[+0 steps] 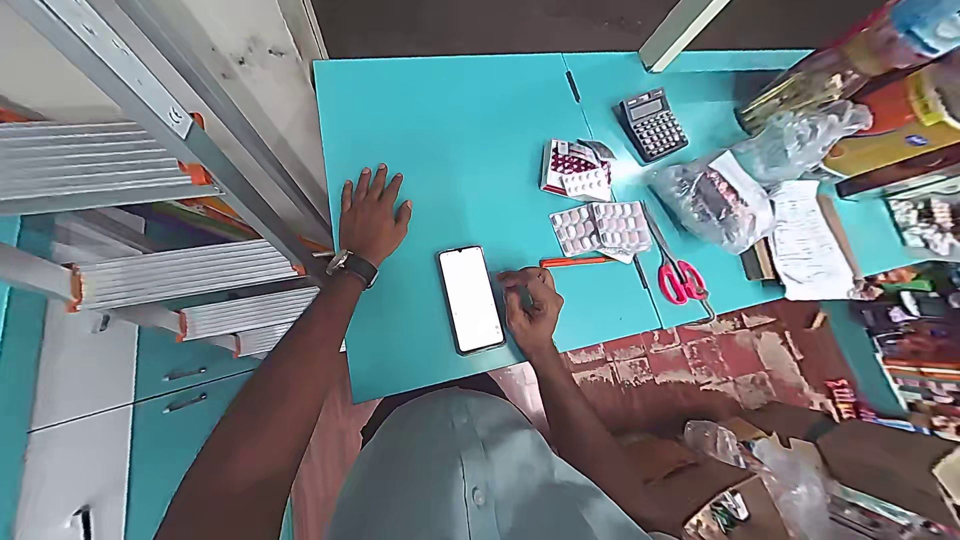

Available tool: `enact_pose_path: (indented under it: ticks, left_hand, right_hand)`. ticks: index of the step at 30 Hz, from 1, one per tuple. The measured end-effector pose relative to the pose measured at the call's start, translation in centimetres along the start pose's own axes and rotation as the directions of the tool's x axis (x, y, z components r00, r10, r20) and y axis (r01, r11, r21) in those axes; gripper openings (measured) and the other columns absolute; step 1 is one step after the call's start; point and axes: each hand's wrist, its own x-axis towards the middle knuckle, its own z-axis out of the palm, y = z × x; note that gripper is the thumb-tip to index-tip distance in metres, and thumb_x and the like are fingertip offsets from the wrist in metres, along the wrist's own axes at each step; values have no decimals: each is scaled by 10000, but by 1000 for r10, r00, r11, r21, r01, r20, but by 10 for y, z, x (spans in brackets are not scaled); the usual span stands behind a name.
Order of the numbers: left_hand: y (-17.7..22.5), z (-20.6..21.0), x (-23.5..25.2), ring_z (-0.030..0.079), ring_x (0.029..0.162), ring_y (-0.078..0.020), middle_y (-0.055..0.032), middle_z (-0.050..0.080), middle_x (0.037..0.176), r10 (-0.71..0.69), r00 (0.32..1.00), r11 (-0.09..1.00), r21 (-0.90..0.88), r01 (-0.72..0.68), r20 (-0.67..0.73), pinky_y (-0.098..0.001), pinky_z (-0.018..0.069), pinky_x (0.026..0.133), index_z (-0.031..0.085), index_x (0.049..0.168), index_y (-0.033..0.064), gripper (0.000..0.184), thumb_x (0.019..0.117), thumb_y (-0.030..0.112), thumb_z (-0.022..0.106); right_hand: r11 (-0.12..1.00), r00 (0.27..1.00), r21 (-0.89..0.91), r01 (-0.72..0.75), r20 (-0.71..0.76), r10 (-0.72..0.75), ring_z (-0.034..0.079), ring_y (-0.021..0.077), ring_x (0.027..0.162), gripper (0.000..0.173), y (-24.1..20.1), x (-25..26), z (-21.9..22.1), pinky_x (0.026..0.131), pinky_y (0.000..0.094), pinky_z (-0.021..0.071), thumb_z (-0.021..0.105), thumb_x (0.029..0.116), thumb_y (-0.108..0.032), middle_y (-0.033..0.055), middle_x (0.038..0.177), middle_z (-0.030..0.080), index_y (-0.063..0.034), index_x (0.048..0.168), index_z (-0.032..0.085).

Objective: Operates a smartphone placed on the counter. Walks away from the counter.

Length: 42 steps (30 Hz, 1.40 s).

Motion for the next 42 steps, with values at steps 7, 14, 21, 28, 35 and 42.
enact_pose_path:
  ticks: [7, 14, 21, 28, 35, 42]
  left_hand:
    - [1, -1, 2, 196, 1570, -300, -37, 282, 1686, -3, 1000, 1000, 2, 3, 7, -599, 107, 1246, 414, 1575, 232, 601, 1067, 523, 279]
    - [0, -1, 1, 201, 1569, -295, -31, 283, 1686, -1, 1000, 1000, 2, 1, 5, -604, 109, 1243, 411, 1576, 233, 601, 1069, 524, 274]
    - [0, -1, 1, 208, 1567, -303, -45, 286, 1684, 1, 1000, 1000, 5, -1, 9, -607, 119, 1241, 412, 1575, 227, 603, 1068, 522, 270]
    - [-1, 2, 1, 218, 1563, -304, -39, 295, 1681, 10, 1000, 1000, 4, -10, -15, -610, 124, 1237, 424, 1570, 233, 603, 1064, 527, 274]
    - [-1, 2, 1, 207, 1567, -293, -31, 291, 1682, 6, 1000, 1000, -3, -6, -11, -593, 112, 1246, 419, 1573, 234, 600, 1066, 527, 285]
    - [-1, 2, 1, 206, 1568, -294, -29, 287, 1684, 1, 1000, 1000, 2, -1, -5, -599, 114, 1243, 417, 1574, 237, 602, 1065, 529, 280]
  right_hand:
    - [1000, 1000, 4, -4, 20, 4, 660, 166, 928, 217, -2, 3, 0, 876, 328, 505, 538, 912, -104, 54, 921, 766, -62, 862, 745]
    - [1000, 999, 10, -13, 46, 12, 662, 146, 879, 208, -1, 3, 1, 825, 305, 533, 546, 920, -98, 60, 892, 748, -39, 881, 742]
    - [997, 993, -67, -46, 109, 53, 673, 187, 1007, 220, -3, 3, 3, 926, 367, 509, 550, 900, -106, 46, 978, 768, -74, 891, 767]
    - [993, 989, -117, -13, 144, 30, 659, 205, 1031, 226, -4, 2, 3, 948, 386, 469, 553, 903, -113, 24, 1006, 781, -90, 882, 777]
    - [995, 990, -98, -35, 134, 48, 673, 206, 1026, 231, -5, 3, 2, 944, 387, 493, 551, 908, -125, 38, 1001, 777, -86, 895, 779]
    - [994, 992, -97, -45, 117, 56, 670, 209, 1030, 224, -5, 2, 2, 935, 379, 495, 557, 911, -130, 42, 1016, 778, -88, 884, 775]
